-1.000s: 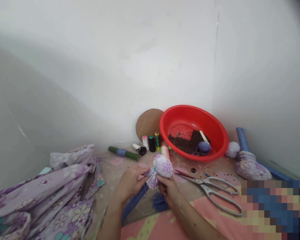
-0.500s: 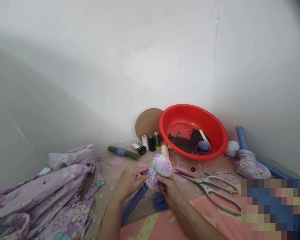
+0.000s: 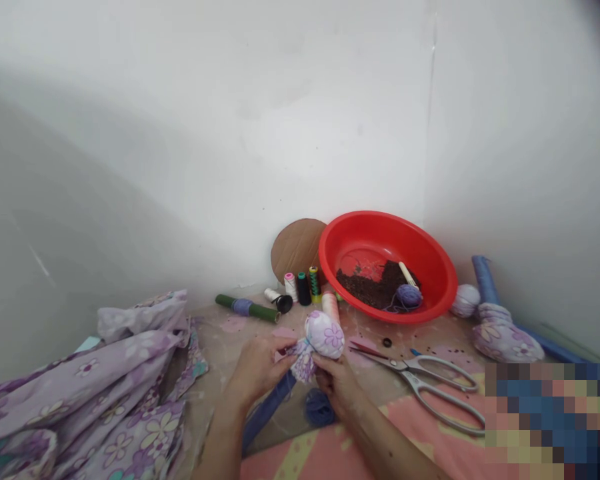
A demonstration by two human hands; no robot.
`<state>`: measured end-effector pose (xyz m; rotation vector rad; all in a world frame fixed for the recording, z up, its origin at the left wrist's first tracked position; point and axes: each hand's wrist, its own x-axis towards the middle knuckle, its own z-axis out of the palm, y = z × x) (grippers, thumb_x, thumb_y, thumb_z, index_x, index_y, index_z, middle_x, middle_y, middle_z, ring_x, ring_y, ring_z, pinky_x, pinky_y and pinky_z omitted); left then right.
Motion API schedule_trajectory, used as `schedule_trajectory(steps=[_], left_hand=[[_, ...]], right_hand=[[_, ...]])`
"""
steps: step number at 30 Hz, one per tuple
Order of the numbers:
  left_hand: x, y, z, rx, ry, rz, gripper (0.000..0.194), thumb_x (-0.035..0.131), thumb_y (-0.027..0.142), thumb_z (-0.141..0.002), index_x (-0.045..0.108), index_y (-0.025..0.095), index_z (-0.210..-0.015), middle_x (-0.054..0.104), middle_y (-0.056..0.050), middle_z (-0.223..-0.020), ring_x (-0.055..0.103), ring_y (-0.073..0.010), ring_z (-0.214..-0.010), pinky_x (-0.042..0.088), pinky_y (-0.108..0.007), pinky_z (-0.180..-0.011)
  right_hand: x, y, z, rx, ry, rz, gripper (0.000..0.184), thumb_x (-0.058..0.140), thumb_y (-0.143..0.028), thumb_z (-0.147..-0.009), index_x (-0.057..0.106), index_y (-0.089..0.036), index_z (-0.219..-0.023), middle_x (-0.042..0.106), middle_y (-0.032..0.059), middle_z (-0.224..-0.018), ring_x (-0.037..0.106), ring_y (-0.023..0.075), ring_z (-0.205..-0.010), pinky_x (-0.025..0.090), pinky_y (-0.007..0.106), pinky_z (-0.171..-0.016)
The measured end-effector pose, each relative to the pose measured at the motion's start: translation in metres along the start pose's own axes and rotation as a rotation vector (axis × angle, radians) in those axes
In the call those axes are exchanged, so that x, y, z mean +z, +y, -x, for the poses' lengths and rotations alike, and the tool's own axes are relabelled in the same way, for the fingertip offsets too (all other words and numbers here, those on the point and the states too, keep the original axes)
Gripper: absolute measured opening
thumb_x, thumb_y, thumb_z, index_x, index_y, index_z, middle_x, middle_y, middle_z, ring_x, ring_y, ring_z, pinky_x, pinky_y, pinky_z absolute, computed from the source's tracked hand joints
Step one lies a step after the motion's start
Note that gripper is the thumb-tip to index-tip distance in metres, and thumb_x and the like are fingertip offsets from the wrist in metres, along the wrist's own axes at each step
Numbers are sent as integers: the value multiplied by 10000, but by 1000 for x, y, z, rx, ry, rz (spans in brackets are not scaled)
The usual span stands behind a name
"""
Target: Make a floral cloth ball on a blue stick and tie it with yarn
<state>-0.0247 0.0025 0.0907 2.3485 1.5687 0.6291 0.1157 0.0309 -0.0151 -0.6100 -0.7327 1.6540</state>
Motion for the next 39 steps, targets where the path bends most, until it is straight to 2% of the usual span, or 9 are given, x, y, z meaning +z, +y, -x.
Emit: schedule_trajectory(steps=[10,18,23,26,30,34,39], left_hand=[[-5,-4,-1,28,-62,67,337,481,226,-682,604,229,-996,645,0,-930,542,-142,-736,388,-200,-623],[-5,-15,3,26,-104,129,431,504,214,-673,530,267,-1100,597,-4,-1065,535,-161,-886,416,-238,-727],[-11,-22,8,-11,-2,114,436,539,301,-680,529,215,-1107,528,-49,-1165,461,-190,-1059,318,-310,-927],[-9,-17,4,-40,73,150,402,494,385,-718,558,203,-1071,562,-53,-1117,487,-188,-1029,352,-311,-906],[4,-7,-4,-46,145,173,365,475,424,-726,623,197,-970,613,-55,-1025,524,-193,-974,397,-293,-856],[16,-7,-9,-19,162,158,335,495,403,-717,645,191,-928,641,-45,-965,555,-193,-909,418,-287,-820],[21,-13,-10,-51,164,205,357,509,396,-708,641,157,-938,645,-56,-962,564,-195,-900,424,-283,-813]], right_hand=[[1,-1,-1,20,-8,-5,260,667,-263,-539,430,-160,-570,284,-106,-373,153,12,-313,78,170,-323],[2,0,0,31,20,2,243,660,-268,-527,453,-156,-586,295,-105,-366,157,10,-304,71,171,-319],[4,-1,0,15,14,-1,236,658,-268,-538,455,-157,-585,291,-107,-358,152,11,-301,72,172,-317],[4,-1,0,14,19,1,249,665,-269,-536,445,-159,-575,278,-111,-352,146,12,-302,73,171,-315],[4,-1,0,13,9,5,250,669,-275,-532,454,-156,-577,277,-111,-349,157,13,-299,82,169,-312],[4,-2,1,9,4,7,246,668,-280,-529,466,-154,-586,283,-110,-345,156,12,-292,78,171,-309],[4,-2,1,14,8,-3,262,675,-264,-528,437,-160,-564,277,-109,-360,150,10,-307,73,169,-318]])
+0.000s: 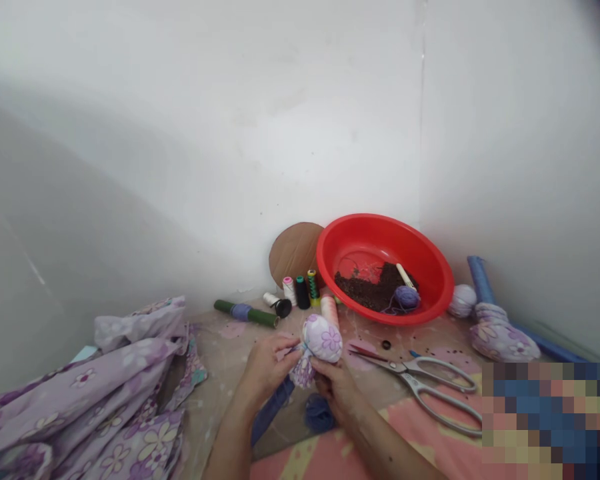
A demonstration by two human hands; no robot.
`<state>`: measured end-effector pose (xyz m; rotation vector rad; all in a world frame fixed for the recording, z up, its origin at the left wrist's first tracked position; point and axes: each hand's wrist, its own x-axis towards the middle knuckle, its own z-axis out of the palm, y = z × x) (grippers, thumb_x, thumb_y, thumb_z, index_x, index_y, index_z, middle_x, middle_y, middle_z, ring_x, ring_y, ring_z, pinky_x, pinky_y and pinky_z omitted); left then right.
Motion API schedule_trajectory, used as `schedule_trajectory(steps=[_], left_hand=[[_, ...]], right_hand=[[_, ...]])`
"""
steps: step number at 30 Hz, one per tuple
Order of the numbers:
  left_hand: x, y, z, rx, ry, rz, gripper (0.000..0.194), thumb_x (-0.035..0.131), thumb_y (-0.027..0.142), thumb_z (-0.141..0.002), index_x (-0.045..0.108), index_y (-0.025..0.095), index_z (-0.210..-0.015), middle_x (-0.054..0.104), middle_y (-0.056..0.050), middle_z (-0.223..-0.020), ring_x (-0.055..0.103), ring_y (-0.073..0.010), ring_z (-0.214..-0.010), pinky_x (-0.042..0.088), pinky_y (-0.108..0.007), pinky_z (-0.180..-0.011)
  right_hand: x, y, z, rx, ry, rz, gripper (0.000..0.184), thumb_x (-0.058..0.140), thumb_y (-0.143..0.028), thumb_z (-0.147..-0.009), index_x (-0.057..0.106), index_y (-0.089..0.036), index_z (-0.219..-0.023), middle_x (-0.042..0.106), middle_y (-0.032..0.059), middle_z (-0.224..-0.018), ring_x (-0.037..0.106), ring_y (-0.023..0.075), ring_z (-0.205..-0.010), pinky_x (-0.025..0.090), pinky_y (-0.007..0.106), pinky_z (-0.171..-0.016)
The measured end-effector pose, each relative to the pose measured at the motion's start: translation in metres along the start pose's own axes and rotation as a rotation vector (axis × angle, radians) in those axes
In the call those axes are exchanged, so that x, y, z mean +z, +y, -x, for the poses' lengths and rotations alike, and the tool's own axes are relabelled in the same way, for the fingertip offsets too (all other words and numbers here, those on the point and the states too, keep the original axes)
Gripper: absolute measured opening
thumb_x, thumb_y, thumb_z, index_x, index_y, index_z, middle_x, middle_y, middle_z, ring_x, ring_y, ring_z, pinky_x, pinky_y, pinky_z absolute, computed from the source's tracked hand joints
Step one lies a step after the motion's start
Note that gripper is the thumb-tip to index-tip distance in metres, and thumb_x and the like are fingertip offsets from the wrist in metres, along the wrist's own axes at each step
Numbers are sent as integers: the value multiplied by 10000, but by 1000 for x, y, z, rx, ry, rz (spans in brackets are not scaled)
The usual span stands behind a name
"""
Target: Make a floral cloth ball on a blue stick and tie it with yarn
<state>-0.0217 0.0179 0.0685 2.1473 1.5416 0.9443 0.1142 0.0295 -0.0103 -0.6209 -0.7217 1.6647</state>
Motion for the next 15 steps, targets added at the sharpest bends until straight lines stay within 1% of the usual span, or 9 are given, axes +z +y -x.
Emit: schedule_trajectory(steps=[4,8,15], left_hand=[[1,-1,-2,-11,-22,29,349,498,378,-718,640,153,-943,646,-59,-959,565,-198,-902,428,-288,-807],[1,0,-3,4,-45,6,338,491,347,-719,637,154,-955,645,-56,-966,564,-199,-900,419,-284,-814],[-2,11,-1,4,-75,-50,328,458,321,-721,635,179,-957,653,-31,-937,564,-193,-857,420,-270,-789]], right_hand=[[0,0,0,-7,-6,5,253,666,-261,-539,436,-159,-566,264,-111,-362,143,12,-311,74,171,-319],[-1,1,0,-7,-12,5,250,658,-266,-551,431,-163,-576,252,-114,-364,135,14,-315,73,174,-320],[0,2,0,-22,-5,3,261,665,-271,-538,429,-163,-566,249,-114,-358,142,17,-315,74,177,-321]])
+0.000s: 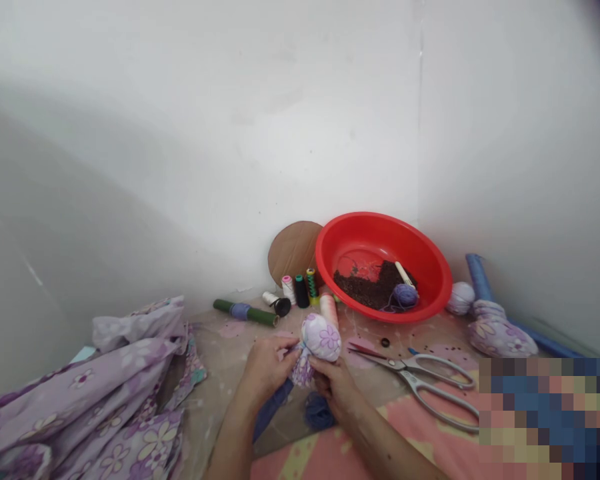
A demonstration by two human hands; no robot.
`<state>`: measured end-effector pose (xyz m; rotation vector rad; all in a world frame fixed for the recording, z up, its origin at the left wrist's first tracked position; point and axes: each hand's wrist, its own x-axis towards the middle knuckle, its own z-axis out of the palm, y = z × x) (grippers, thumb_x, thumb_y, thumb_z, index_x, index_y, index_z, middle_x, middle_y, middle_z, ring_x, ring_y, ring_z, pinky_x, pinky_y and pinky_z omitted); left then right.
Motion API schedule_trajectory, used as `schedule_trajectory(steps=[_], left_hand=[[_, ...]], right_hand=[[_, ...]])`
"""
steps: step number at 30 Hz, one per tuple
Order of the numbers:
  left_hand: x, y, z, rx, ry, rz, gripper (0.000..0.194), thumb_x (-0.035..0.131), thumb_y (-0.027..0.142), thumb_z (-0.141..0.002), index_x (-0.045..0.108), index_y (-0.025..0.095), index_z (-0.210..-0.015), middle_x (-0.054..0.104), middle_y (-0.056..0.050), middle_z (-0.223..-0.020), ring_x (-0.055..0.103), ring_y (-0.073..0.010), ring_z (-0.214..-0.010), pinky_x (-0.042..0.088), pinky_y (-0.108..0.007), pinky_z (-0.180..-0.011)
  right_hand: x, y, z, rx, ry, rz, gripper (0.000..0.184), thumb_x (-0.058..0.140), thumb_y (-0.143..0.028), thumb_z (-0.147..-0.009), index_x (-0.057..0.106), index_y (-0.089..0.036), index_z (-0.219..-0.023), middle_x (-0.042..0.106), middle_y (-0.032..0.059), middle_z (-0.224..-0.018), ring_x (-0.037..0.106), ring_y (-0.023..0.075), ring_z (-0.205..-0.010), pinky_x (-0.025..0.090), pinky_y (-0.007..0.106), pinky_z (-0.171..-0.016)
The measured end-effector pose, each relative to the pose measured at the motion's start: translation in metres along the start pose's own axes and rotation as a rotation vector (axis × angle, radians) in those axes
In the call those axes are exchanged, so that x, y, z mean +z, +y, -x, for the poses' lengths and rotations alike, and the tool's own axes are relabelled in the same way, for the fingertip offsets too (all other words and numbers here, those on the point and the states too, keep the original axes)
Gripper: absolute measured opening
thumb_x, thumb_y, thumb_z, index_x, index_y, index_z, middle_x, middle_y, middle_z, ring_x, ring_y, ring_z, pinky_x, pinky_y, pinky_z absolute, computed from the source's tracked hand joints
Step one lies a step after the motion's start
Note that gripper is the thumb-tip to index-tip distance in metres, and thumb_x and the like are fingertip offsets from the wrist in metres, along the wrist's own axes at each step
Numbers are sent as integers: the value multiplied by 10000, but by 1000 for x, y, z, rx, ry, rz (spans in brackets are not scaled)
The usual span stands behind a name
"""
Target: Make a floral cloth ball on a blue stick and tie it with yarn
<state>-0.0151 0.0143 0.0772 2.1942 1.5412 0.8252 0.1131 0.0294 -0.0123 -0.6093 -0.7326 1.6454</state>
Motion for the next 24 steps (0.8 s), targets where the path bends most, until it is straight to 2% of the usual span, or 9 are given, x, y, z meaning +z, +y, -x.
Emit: schedule_trajectory(steps=[4,15,19,24], left_hand=[[-3,4,1,4,-40,38,321,451,316,-726,637,170,-943,661,-32,-900,556,-196,-851,423,-275,-780],[-5,-6,1,54,-127,144,298,466,236,-728,606,158,-979,636,-45,-933,542,-174,-863,411,-277,-803],[-6,-4,1,56,-162,196,341,463,206,-724,567,155,-1045,613,-52,-989,534,-176,-896,417,-273,-789],[-9,-2,2,97,-216,224,400,455,170,-726,511,192,-1122,576,-43,-1070,496,-169,-987,386,-286,-851]], right_hand=[[-1,1,0,3,-15,5,252,659,-266,-548,429,-162,-553,242,-115,-351,133,16,-315,72,178,-321],[0,0,0,4,-5,13,262,662,-267,-543,421,-164,-547,248,-112,-353,136,16,-316,70,177,-322],[-3,3,-1,24,-10,10,258,662,-272,-548,429,-162,-554,237,-115,-356,128,15,-320,75,173,-325],[-1,0,0,20,9,9,255,670,-269,-536,440,-159,-559,254,-112,-366,136,15,-318,76,174,-321]])
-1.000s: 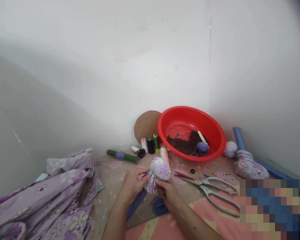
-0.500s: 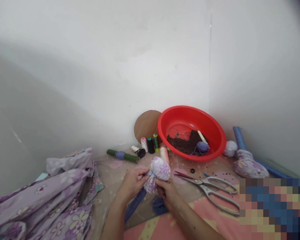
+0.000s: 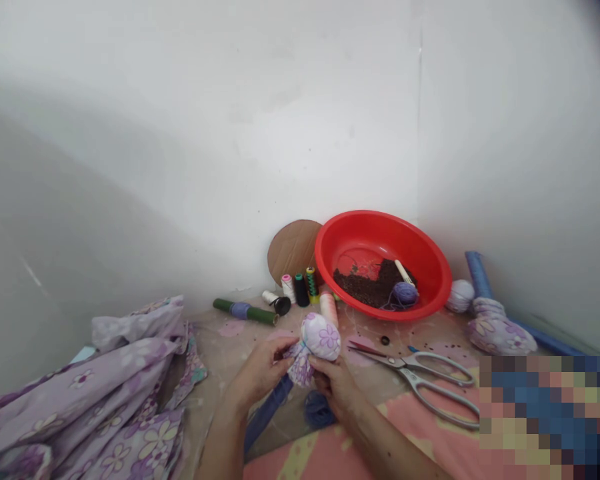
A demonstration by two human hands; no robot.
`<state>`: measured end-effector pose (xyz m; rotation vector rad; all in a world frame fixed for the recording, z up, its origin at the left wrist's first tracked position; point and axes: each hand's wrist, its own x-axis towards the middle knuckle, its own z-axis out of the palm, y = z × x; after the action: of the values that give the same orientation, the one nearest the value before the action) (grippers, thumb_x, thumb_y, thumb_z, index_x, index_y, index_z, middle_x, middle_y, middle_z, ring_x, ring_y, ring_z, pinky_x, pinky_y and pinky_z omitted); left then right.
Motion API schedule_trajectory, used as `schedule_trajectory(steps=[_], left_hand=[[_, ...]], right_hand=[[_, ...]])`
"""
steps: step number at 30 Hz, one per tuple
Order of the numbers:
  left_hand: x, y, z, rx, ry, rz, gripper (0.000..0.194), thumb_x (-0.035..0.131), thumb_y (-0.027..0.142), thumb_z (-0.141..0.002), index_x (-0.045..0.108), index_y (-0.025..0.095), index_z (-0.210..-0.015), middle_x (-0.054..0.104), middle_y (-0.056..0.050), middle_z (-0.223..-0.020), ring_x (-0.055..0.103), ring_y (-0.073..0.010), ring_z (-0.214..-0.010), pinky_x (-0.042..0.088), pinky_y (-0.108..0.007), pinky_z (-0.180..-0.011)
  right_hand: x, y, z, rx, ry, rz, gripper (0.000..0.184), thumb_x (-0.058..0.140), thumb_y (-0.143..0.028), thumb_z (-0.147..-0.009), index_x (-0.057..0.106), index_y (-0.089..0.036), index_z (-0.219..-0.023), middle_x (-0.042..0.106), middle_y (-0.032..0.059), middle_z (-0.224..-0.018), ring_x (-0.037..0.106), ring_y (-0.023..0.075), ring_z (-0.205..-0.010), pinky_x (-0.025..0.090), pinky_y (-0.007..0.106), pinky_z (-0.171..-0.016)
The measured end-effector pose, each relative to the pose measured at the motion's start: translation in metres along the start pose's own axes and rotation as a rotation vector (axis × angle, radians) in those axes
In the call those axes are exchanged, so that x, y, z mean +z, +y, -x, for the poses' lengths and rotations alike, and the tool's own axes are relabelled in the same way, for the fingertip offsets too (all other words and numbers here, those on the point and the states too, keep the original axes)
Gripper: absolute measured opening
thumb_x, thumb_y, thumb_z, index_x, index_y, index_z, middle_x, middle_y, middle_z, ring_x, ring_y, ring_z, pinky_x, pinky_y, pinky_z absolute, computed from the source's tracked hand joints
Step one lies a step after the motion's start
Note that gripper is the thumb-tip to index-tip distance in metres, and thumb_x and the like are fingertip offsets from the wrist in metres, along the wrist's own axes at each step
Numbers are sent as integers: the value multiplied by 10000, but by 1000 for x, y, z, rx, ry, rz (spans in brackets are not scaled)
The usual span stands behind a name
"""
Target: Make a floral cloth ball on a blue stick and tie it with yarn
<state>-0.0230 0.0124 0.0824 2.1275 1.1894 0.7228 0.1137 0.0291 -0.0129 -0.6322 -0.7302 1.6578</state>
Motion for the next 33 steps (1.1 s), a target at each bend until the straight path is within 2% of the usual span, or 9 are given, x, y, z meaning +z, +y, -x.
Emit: schedule_trajectory(steps=[13,22,27,31,33], left_hand=[[-9,-2,6,31,-47,17,444,495,218,-734,459,215,-1176,492,-48,-1206,449,-173,-1086,323,-316,-940],[-5,-1,6,-14,14,-81,456,490,161,-707,479,204,-1160,487,-40,-1211,431,-174,-1108,287,-323,-968],[2,1,4,-21,37,-35,470,462,109,-686,492,205,-1145,475,-23,-1222,427,-179,-1110,297,-344,-962],[13,2,1,-83,81,49,537,445,72,-656,450,187,-1181,506,-33,-1192,466,-188,-1067,334,-344,-931],[19,3,-1,-145,82,51,509,438,80,-659,476,177,-1157,548,-42,-1140,495,-199,-1025,353,-334,-906]], right_hand=[[0,1,-1,-23,6,-7,250,662,-265,-540,435,-160,-552,268,-109,-354,142,15,-312,76,176,-322],[8,-8,3,-5,52,-29,278,707,-280,-478,486,-154,-590,302,-103,-359,162,10,-309,79,173,-318],[15,-14,6,-41,69,-42,317,741,-250,-431,530,-157,-648,371,-92,-377,254,25,-315,175,167,-316],[15,-15,7,-33,108,-28,299,737,-250,-444,554,-145,-655,377,-86,-358,329,51,-333,252,175,-342],[14,-13,7,-59,133,-11,266,724,-250,-467,556,-143,-642,373,-85,-346,337,56,-328,271,180,-348]])
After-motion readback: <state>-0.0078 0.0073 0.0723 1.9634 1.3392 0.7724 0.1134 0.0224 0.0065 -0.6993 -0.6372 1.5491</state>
